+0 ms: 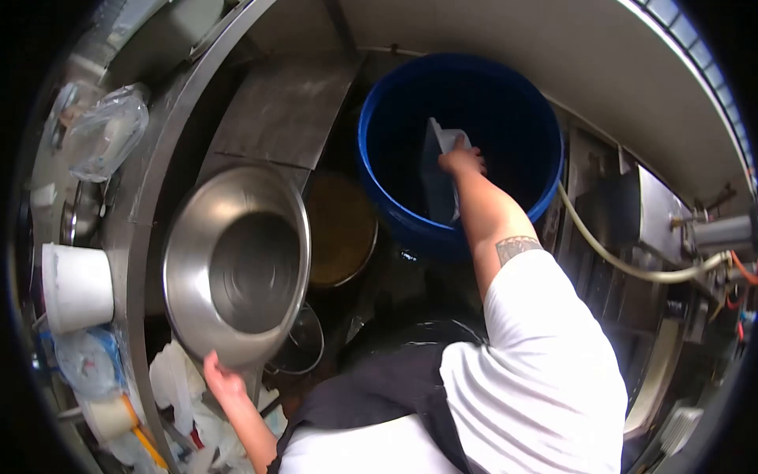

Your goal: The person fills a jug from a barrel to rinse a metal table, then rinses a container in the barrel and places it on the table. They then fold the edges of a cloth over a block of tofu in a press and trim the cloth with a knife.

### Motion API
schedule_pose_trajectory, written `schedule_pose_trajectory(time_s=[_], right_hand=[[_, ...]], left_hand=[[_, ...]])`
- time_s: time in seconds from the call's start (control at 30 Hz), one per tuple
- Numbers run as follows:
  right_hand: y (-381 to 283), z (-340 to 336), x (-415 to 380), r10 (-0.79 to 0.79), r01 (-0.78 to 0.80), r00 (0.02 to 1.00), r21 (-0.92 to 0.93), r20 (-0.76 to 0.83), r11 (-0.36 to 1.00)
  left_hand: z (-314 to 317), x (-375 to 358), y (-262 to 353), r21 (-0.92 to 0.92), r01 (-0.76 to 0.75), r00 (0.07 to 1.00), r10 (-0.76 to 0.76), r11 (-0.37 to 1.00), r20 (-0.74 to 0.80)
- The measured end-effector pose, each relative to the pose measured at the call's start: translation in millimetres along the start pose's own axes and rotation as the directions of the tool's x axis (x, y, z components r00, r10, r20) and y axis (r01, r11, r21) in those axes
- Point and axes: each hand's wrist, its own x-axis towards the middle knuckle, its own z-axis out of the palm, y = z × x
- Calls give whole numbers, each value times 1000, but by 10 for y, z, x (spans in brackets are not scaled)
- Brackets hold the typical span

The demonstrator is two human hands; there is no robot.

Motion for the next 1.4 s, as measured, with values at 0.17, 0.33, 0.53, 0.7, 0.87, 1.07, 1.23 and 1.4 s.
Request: schedule_pose_trajectory(time_s=[0.17,0.33,0.53,0.7,0.87,1.07,1.23,1.4], right_hand=[[416,957,1186,-126,118,988,91,86,989],[597,1642,2000,-100,92,995,211,30,973],[803,1042,2227,-41,-36,993,621,110,783],[1014,-160,1247,-204,-52,962,853,183,520],[1215,-1114,424,-395,-228,861,937,321,264],[1613,-1529,-822,-458,-144,865,976,204,164],[1785,-1620,-1598,-434,-151,893,988,120,-38],[1894,-1535,-2448,-462,21,885,997,-56,-81]], left_hand=[[-973,-2313,-511,-19,-170,930,154,985,-335],[-1165,-3889,-1241,-145,-232,870,139,962,-473],[-1999,-4673,-2351,10,-198,684,145,980,-715],[-1865,-4142,-2595,-352,-340,630,-67,872,-773],[-2480,-3156,-3044,-382,-326,793,31,865,-608],[-2473,-1393,-2749,-580,-281,843,-92,764,-531],[-2894,-83,-2982,-598,-154,878,-170,786,-448],[-3030,-55,-2986,-365,287,739,-447,886,-504]])
